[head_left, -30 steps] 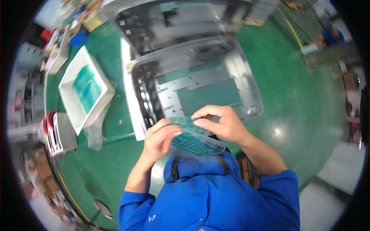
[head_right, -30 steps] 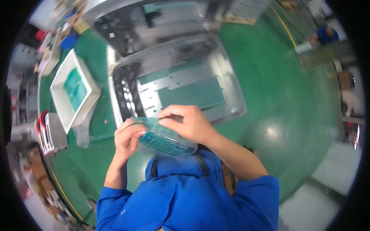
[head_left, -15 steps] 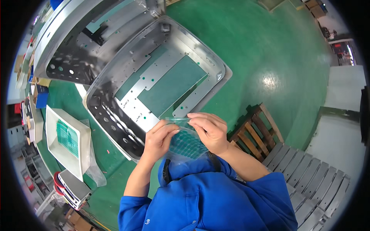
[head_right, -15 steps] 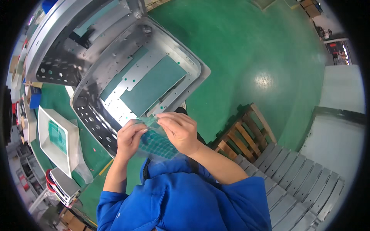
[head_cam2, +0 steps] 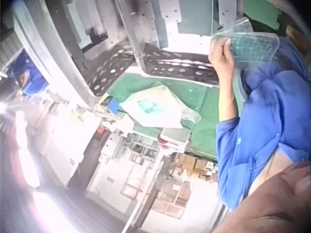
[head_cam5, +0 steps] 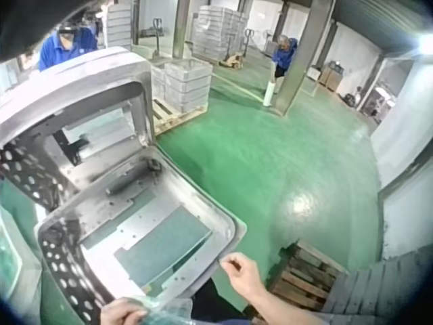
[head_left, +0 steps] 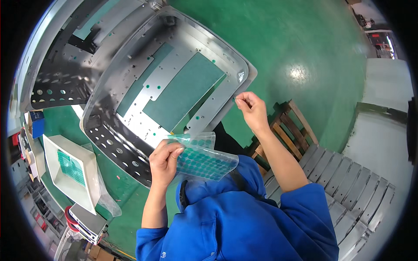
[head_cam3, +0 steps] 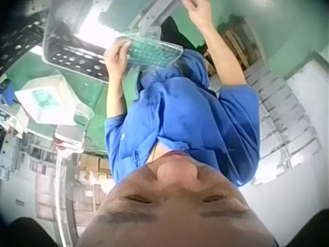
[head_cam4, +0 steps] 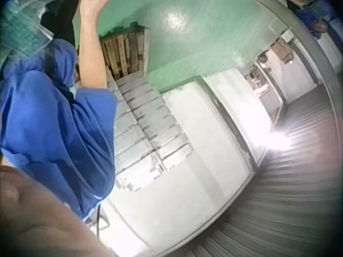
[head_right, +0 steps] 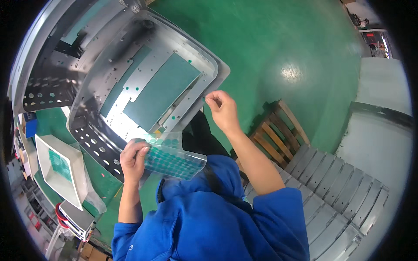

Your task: Applying small green adhesive pads to the inside of a metal chassis.

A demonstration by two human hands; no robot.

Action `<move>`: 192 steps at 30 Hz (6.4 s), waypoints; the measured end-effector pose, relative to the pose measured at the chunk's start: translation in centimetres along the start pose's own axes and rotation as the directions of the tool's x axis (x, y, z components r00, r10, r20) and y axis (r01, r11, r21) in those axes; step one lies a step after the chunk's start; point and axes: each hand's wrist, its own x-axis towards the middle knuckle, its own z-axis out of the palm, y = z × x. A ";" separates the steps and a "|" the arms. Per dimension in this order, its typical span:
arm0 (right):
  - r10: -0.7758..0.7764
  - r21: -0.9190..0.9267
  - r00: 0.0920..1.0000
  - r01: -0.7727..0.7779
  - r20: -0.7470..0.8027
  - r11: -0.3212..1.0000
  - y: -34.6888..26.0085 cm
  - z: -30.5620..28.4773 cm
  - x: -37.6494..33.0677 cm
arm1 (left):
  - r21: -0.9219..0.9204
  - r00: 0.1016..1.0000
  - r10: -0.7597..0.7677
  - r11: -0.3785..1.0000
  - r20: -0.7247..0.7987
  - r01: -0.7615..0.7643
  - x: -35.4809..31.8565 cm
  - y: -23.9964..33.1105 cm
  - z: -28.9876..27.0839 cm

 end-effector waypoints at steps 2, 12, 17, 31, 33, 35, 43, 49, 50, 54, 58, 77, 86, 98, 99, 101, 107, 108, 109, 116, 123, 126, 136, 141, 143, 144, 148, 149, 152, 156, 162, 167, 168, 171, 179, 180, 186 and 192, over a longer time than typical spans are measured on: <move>0.024 -0.020 1.000 -0.024 -0.003 1.000 0.0 -0.1 0.0 | 0.001 1.000 -0.015 1.000 0.008 0.015 -0.1 -0.1 -0.1; 0.001 -0.132 0.995 -0.015 -0.101 0.991 0.0 0.7 0.2 | -0.012 1.000 -0.017 1.000 -0.018 0.017 -0.2 -0.5 0.3; -0.010 -0.136 0.995 -0.004 -0.099 0.991 0.3 0.9 0.3 | 0.001 0.999 -0.025 1.000 -0.021 0.025 -0.3 -0.4 0.5; 0.003 0.075 0.992 0.007 -0.122 0.997 -0.2 1.4 -0.8 | 0.004 0.998 -0.034 0.999 -0.049 0.034 -1.6 0.1 0.1; 0.083 0.187 0.991 -0.061 -0.110 0.980 -0.5 1.3 -0.9 | 0.019 0.998 -0.040 0.999 -0.053 0.041 -1.9 0.3 -0.1; 0.163 0.220 0.982 -0.138 -0.098 0.966 -1.0 1.2 -0.6 | 0.009 0.997 -0.007 1.000 -0.073 0.007 -2.3 0.5 -0.2; -0.060 0.071 0.987 0.071 -0.148 0.995 -3.5 0.6 -1.9 | -0.009 0.980 0.116 0.993 -0.164 -0.119 -6.2 1.7 -2.2; -0.225 0.107 0.484 0.259 0.846 0.960 -8.0 6.8 -7.9 | 0.034 0.966 0.182 0.983 -0.183 -0.179 -9.9 -1.5 -0.7; -0.181 0.109 0.437 0.185 0.881 0.977 -7.2 7.3 -7.8 | 0.042 0.961 0.156 0.988 -0.227 -0.151 -10.3 -1.8 -0.2; -0.097 0.031 0.435 0.157 0.895 0.987 -5.6 7.5 -8.3 | 0.050 0.948 0.059 0.998 -0.314 -0.045 -12.4 -2.8 1.5; -0.052 0.019 0.453 0.076 0.890 0.997 -3.7 7.1 -9.8 | 0.091 0.946 0.040 0.996 -0.321 -0.011 -14.3 -3.0 2.8; -0.319 0.063 0.704 0.364 0.635 0.929 1.3 13.2 -11.5 | -0.122 0.745 -0.314 0.945 -0.588 0.302 -19.1 -6.1 4.0; -0.364 -0.096 0.763 0.482 0.535 0.871 3.2 15.4 -12.1 | -0.276 0.652 -0.449 0.893 -0.611 0.356 -22.3 -7.7 4.6; -0.445 -0.174 0.743 0.590 0.501 0.789 3.0 15.7 -12.4 | -0.296 0.654 -0.454 0.891 -0.605 0.345 -23.0 -7.9 5.1; -0.443 -0.179 0.745 0.589 0.498 0.788 2.9 15.7 -12.4 | -0.298 0.653 -0.455 0.890 -0.606 0.345 -23.0 -7.9 5.1; -0.444 -0.191 0.747 0.591 0.495 0.784 2.9 15.8 -12.4 | -0.297 0.653 -0.455 0.890 -0.606 0.346 -23.0 -8.0 5.1; -0.378 -0.222 0.782 0.535 0.496 0.815 2.5 15.8 -12.5 | -0.307 0.648 -0.468 0.884 -0.601 0.353 -22.9 -7.7 5.2; -0.378 -0.222 0.781 0.536 0.497 0.815 2.6 15.8 -12.5 | -0.310 0.649 -0.468 0.884 -0.600 0.351 -22.9 -7.7 5.2; -0.378 -0.222 0.780 0.537 0.499 0.814 2.6 15.8 -12.4 | -0.312 0.649 -0.468 0.884 -0.600 0.348 -22.9 -7.7 5.3; -0.398 -0.271 0.775 0.570 0.491 0.776 2.3 16.0 -12.4 | -0.315 0.645 -0.469 0.883 -0.603 0.348 -22.7 -7.8 5.4; -0.328 -0.313 0.803 0.519 0.498 0.795 2.1 16.2 -12.5 | -0.298 0.646 -0.462 0.887 -0.608 0.353 -22.5 -7.8 5.4; -0.334 -0.278 0.810 0.503 0.482 0.818 2.3 16.2 -12.6 | -0.310 0.645 -0.465 0.885 -0.607 0.346 -22.6 -7.8 5.6; -0.389 -0.219 0.820 0.508 0.421 0.833 3.0 16.2 -12.8 | -0.329 0.643 -0.484 0.875 -0.594 0.355 -23.1 -7.7 5.8; -0.514 -0.101 0.744 0.604 0.427 0.791 3.8 15.8 -13.2 | -0.333 0.633 -0.510 0.860 -0.583 0.386 -23.5 -7.6 5.9; -0.694 -0.163 0.541 0.829 0.476 0.534 4.3 15.3 -13.2 | -0.334 0.623 -0.508 0.861 -0.596 0.383 -23.7 -7.5 5.8; -0.716 -0.213 0.447 0.892 0.536 0.398 4.5 15.0 -13.1 | -0.328 0.618 -0.503 0.864 -0.604 0.382 -23.8 -7.5 5.8; -0.696 -0.231 0.129 0.971 0.706 -0.055 4.6 14.0 -12.3 | -0.349 0.588 -0.514 0.857 -0.624 0.378 -24.0 -7.3 5.0; -0.684 -0.220 0.095 0.971 0.723 -0.097 4.5 13.4 -11.9 | -0.337 0.595 -0.493 0.870 -0.635 0.361 -24.0 -7.2 4.8; -0.631 -0.189 0.043 0.968 0.775 -0.166 2.7 11.7 -10.8 | -0.320 0.571 -0.495 0.866 -0.655 0.385 -24.4 -6.8 3.7; -0.681 -0.159 0.060 0.984 0.730 -0.083 -0.7 9.6 -8.4 | -0.215 0.494 -0.434 0.873 -0.753 0.438 -25.4 -5.7 1.8; -0.427 -0.159 0.203 0.978 0.881 0.137 -4.3 6.8 -2.7 | -0.316 0.411 -0.405 0.910 -0.816 0.268 -24.8 -3.1 -3.1; -0.327 -0.122 0.253 0.920 0.910 0.372 -20.7 5.1 -4.3 | -0.332 0.347 -0.243 0.916 -0.906 -0.227 -23.8 -1.0 -9.2; -0.315 -0.108 0.249 0.908 0.916 0.404 -24.1 5.8 -3.7 | -0.339 0.358 -0.216 0.882 -0.908 -0.327 -22.8 -0.8 -10.2; 0.001 -0.237 0.262 0.875 0.965 0.421 -32.1 9.7 0.3 | -0.510 0.365 -0.375 0.749 -0.852 -0.422 -13.9 0.3 -12.7; -0.766 0.390 0.515 0.661 0.385 0.641 -23.1 -1.7 23.4 | -0.669 0.493 -0.467 0.373 -0.734 -0.643 0.5 -5.4 -15.6; -0.472 0.399 0.643 0.270 0.603 0.876 -20.7 0.1 21.3 | -0.687 0.490 -0.493 0.402 -0.719 -0.605 0.7 -5.2 -16.4; -0.079 0.422 0.672 -0.366 0.737 0.829 -14.4 3.6 22.3 | -0.764 0.478 -0.596 0.485 -0.645 -0.426 1.7 -3.1 -18.7; 0.448 0.049 0.552 -0.666 0.703 0.744 -13.6 5.8 28.7 | -0.880 0.437 -0.764 0.405 -0.475 -0.248 2.4 -3.7 -16.0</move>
